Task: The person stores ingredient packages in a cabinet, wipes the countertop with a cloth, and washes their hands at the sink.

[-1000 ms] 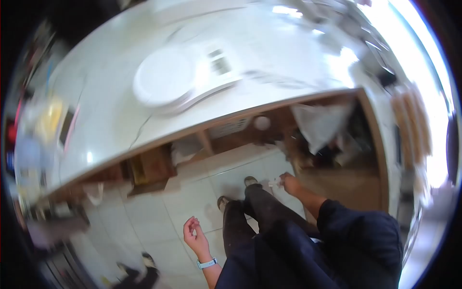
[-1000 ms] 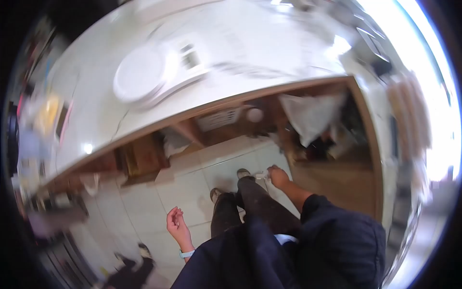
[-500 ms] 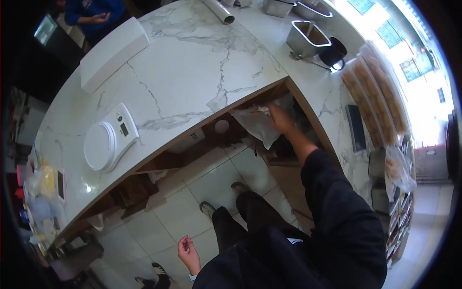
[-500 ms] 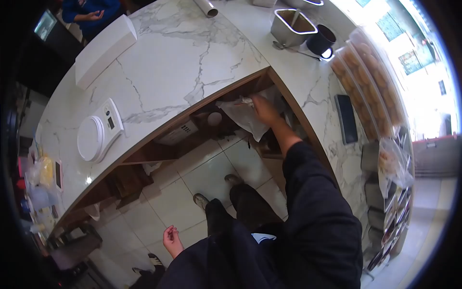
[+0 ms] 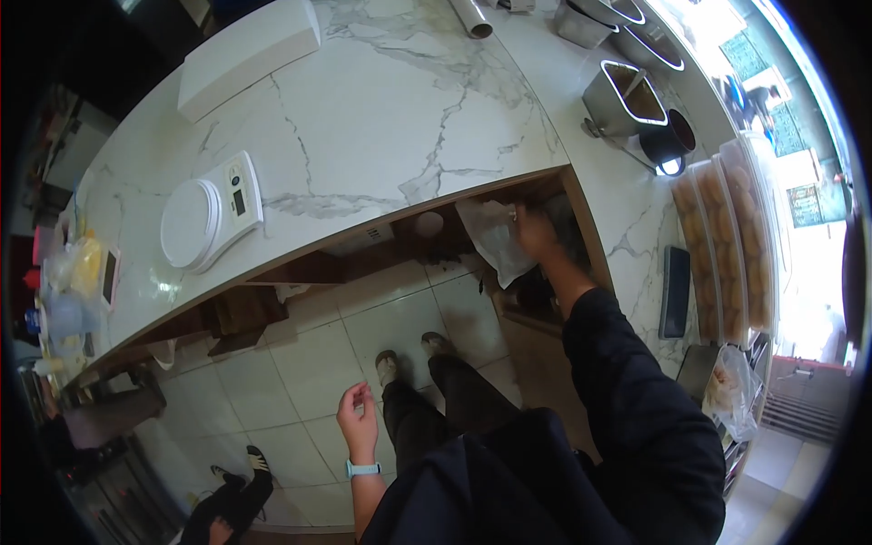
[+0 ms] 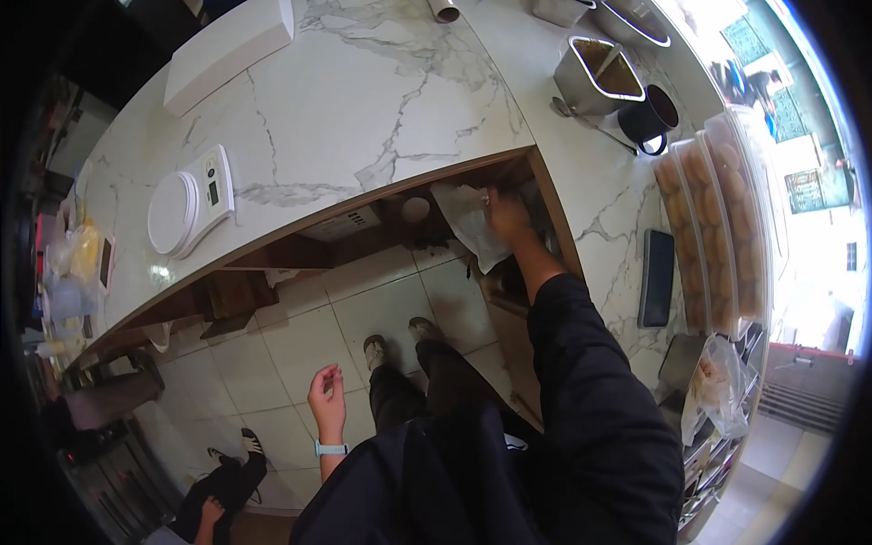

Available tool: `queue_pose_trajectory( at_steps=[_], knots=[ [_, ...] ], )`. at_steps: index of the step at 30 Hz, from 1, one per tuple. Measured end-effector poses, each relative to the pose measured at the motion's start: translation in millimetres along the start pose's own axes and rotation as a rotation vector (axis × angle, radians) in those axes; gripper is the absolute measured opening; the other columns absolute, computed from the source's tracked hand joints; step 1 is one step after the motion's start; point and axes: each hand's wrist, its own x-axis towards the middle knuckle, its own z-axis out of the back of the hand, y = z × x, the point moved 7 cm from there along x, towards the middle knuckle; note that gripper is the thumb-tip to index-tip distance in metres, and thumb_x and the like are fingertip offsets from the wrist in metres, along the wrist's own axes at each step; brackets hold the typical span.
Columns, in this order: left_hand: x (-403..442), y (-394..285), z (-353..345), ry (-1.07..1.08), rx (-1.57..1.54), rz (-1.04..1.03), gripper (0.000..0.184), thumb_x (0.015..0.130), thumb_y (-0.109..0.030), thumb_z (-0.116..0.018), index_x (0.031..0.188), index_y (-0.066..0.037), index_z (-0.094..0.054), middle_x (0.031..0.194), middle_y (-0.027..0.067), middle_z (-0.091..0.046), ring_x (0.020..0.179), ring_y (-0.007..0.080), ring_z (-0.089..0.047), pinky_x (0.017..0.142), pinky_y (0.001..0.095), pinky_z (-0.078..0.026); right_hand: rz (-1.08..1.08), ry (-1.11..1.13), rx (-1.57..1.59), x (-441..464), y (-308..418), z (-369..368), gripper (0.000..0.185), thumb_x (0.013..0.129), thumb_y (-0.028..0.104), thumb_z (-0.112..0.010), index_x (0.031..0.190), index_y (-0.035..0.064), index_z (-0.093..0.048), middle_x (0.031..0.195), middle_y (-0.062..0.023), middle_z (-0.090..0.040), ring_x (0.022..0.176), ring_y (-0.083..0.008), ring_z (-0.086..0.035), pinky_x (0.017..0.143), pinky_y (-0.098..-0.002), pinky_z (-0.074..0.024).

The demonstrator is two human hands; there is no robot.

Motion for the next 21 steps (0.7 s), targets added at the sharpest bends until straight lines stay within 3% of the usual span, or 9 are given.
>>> queue_pose_trajectory(
  at_steps=[3, 5, 7, 11, 13, 16, 17, 19, 21],
  knots=[
    [15, -2, -39, 0.069, -0.103, -0.030, 0.013, 0.081, -0.006, -0.056, 0.093, 0.000, -0.059, 0.084, 0.0101, -0.063, 0.077, 0.0166, -0.060, 0.071, 0.0272, -0.046, 0.110, -0.020, -0.209, 2, 2, -12, 0.036, 0.084, 0.025, -0.039, 0.118, 0.0102, -0.038, 0.096, -0.0183, -0.060, 0.088, -0.0341, -0.057, 0.084, -0.0473, -0.0391],
    [34, -31, -71, 0.183, -0.042, -0.208, 0.016, 0.078, -0.007, -0.058, 0.092, 0.000, -0.059, 0.083, 0.0111, -0.062, 0.077, 0.0209, -0.061, 0.070, 0.0288, -0.047, 0.189, -0.066, -0.288, 1, 9, -12, 0.037, 0.085, 0.026, -0.038, 0.118, 0.0111, -0.038, 0.095, -0.0176, -0.060, 0.088, -0.0331, -0.058, 0.086, -0.0475, -0.0374],
    [61, -66, -104, 0.191, 0.061, -0.370, 0.019, 0.076, -0.009, -0.060, 0.093, -0.001, -0.059, 0.086, 0.0120, -0.061, 0.081, 0.0267, -0.060, 0.072, 0.0331, -0.047, 0.018, 0.212, -0.096, 0, -1, -22, 0.042, 0.085, 0.029, -0.040, 0.123, 0.0111, -0.034, 0.092, -0.0201, -0.060, 0.087, -0.0357, -0.058, 0.078, -0.0476, -0.0422],
    [99, -151, -186, 0.236, 0.248, -0.788, 0.043, 0.071, -0.013, -0.064, 0.111, -0.006, -0.051, 0.101, 0.0091, -0.058, 0.104, 0.0304, -0.049, 0.086, 0.0415, -0.040, -0.072, 0.125, 0.156, -18, 7, 5, 0.039, 0.087, 0.026, -0.040, 0.122, 0.0107, -0.032, 0.091, -0.0213, -0.060, 0.080, -0.0381, -0.059, 0.069, -0.0477, -0.0444],
    [99, -168, -234, 0.307, 0.476, -0.973, 0.052, 0.074, -0.016, -0.059, 0.123, -0.007, -0.041, 0.108, 0.0103, -0.055, 0.111, 0.0301, -0.045, 0.094, 0.0446, -0.032, 0.009, -0.092, 0.538, -27, 16, 22, 0.028, 0.087, 0.021, -0.041, 0.112, 0.0088, -0.036, 0.093, -0.0253, -0.058, 0.084, -0.0440, -0.055, 0.069, -0.0488, -0.0423],
    [104, -150, -290, 0.298, 0.831, -1.190, 0.041, 0.076, -0.015, -0.053, 0.116, -0.007, -0.049, 0.104, 0.0089, -0.057, 0.107, 0.0272, -0.047, 0.094, 0.0483, -0.030, -0.048, -0.040, 0.725, -33, 11, 9, 0.026, 0.087, 0.016, -0.041, 0.112, 0.0096, -0.034, 0.094, -0.0257, -0.057, 0.088, -0.0437, -0.053, 0.070, -0.0489, -0.0400],
    [104, -147, -292, 0.299, 0.825, -1.188, 0.041, 0.076, -0.015, -0.053, 0.116, -0.007, -0.049, 0.104, 0.0089, -0.057, 0.107, 0.0272, -0.047, 0.094, 0.0483, -0.030, -0.050, -0.038, 0.720, -36, 7, 2, 0.026, 0.087, 0.016, -0.041, 0.112, 0.0096, -0.034, 0.094, -0.0257, -0.057, 0.088, -0.0437, -0.053, 0.070, -0.0489, -0.0400],
    [111, -117, -303, 0.599, 1.051, -0.940, 0.030, 0.077, -0.012, -0.050, 0.106, -0.010, -0.056, 0.099, 0.0073, -0.058, 0.106, 0.0231, -0.048, 0.097, 0.0477, -0.027, 0.207, -0.160, 0.695, -38, 11, 5, 0.033, 0.086, 0.013, -0.042, 0.118, 0.0092, -0.032, 0.087, -0.0208, -0.059, 0.078, -0.0367, -0.058, 0.070, -0.0445, -0.0430],
    [104, -114, -292, 0.534, 0.968, -0.955, 0.028, 0.076, -0.011, -0.050, 0.103, -0.011, -0.058, 0.100, 0.0072, -0.058, 0.106, 0.0230, -0.048, 0.096, 0.0482, -0.028, 0.271, -0.073, 0.431, -34, 15, 4, 0.031, 0.086, 0.014, -0.043, 0.116, 0.0098, -0.038, 0.089, -0.0191, -0.060, 0.082, -0.0331, -0.059, 0.073, -0.0420, -0.0433]
  ],
)
